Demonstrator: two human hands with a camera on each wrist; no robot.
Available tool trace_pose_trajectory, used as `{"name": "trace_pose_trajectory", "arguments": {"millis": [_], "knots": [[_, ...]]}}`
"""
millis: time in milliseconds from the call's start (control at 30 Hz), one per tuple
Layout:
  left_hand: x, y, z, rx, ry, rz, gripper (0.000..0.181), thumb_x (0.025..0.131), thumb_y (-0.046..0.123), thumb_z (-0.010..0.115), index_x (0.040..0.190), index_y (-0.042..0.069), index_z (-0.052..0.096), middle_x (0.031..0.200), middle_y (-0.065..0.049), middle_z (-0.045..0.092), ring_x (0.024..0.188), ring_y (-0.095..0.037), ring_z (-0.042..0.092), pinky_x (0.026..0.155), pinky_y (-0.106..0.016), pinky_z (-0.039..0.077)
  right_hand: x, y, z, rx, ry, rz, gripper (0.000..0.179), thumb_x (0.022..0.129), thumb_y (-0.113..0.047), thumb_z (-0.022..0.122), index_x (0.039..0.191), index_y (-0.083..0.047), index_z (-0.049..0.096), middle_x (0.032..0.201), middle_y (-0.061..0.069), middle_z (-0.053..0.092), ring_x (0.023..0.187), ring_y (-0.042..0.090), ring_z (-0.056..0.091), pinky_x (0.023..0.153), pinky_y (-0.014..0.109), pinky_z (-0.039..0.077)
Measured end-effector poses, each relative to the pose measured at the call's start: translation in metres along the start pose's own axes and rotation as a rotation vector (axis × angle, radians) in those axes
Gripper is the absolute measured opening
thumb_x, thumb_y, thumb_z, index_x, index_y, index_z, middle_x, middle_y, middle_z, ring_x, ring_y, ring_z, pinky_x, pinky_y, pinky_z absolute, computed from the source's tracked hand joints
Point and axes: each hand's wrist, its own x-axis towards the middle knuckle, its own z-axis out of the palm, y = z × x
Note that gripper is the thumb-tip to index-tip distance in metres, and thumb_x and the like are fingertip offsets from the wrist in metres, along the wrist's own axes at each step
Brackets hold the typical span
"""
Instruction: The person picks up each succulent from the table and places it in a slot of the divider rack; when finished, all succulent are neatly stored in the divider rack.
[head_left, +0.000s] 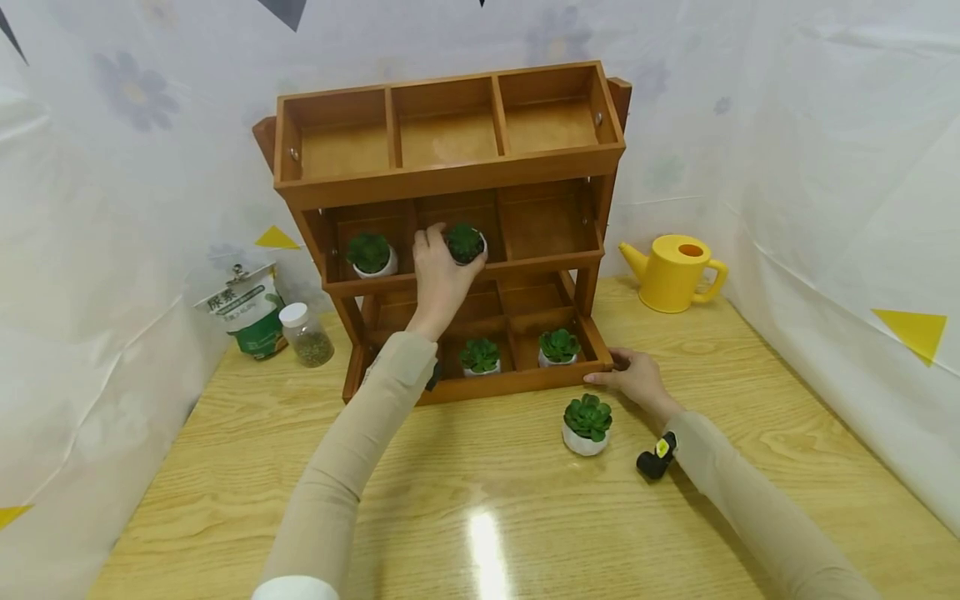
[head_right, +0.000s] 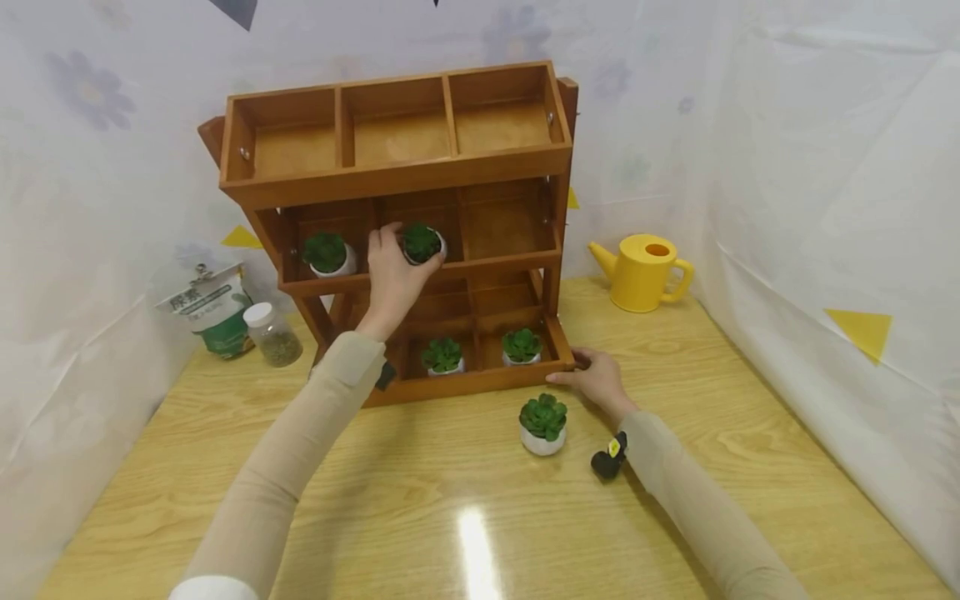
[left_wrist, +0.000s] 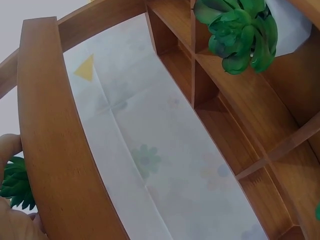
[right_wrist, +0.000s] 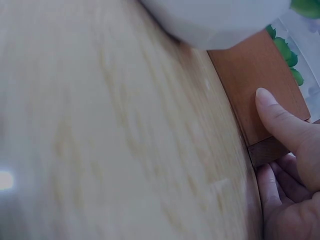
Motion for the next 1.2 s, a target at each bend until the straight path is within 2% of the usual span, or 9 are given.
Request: {"name": "trace_pose_trajectory", "arguments": {"millis": [200,533,733,867,1033,1200], "knots": [[-0.001,0.0,0.0,0.002,-0.004,0.0,0.068,0.085,0.033,0.072,0.133,-0.003,0.041,0.127,-0.023,0.04,0.115,-0.037,0.044,0.099,-0.045,0.043,-0.001,0.0,0.0,0.016,-0.001,0.002,0.089,0.077,-0.046,0.078,0.143,0.001,0.041,0.142,0.025,0.046,0.131,0.041,0.042,0.107,0.054,0.035],[-0.003,-0.004,0.0,-0.042,0.028,0.022,0.067,0.085,0.032,0.072,0.132,-0.003,0.041,0.125,-0.022,0.041,0.113,-0.034,0.044,0.1,-0.044,0.043,0.001,-0.001,0.0,0.008,-0.004,0.007,0.09,0.076,-0.048,0.078,0.143,0.001,0.041,0.142,0.025,0.046,0.131,0.041,0.042,0.107,0.053,0.036],[-0.008,-0.007,-0.002,-0.086,0.045,0.049,0.068,0.084,0.033,0.074,0.131,-0.003,0.042,0.122,-0.021,0.043,0.11,-0.032,0.045,0.099,-0.041,0.044,-0.003,-0.003,-0.001,0.006,-0.013,0.028,0.092,0.076,-0.049,0.077,0.144,0.001,0.04,0.142,0.026,0.045,0.131,0.041,0.042,0.106,0.052,0.037],[-0.014,-0.009,-0.006,-0.117,0.056,0.062,0.072,0.083,0.034,0.075,0.134,-0.003,0.04,0.124,-0.019,0.042,0.114,-0.031,0.044,0.102,-0.041,0.042,-0.003,-0.005,-0.001,0.01,-0.02,0.046,0.094,0.075,-0.051,0.077,0.144,0.0,0.039,0.143,0.025,0.044,0.132,0.04,0.042,0.107,0.052,0.036],[-0.024,-0.012,-0.014,-0.115,0.107,0.122,0.073,0.081,0.035,0.077,0.133,-0.002,0.042,0.126,-0.017,0.043,0.117,-0.03,0.043,0.104,-0.039,0.039,-0.003,-0.005,-0.001,0.011,-0.024,0.053,0.096,0.075,-0.052,0.077,0.145,0.0,0.038,0.144,0.025,0.043,0.133,0.041,0.04,0.108,0.052,0.036],[-0.041,-0.012,-0.016,-0.057,0.129,0.249,0.07,0.079,0.036,0.079,0.128,-0.002,0.047,0.122,-0.016,0.047,0.113,-0.03,0.044,0.102,-0.04,0.04,-0.002,-0.002,0.0,0.012,-0.023,0.048,0.095,0.075,-0.052,0.077,0.145,0.001,0.038,0.143,0.025,0.044,0.131,0.04,0.042,0.107,0.051,0.036]]}}
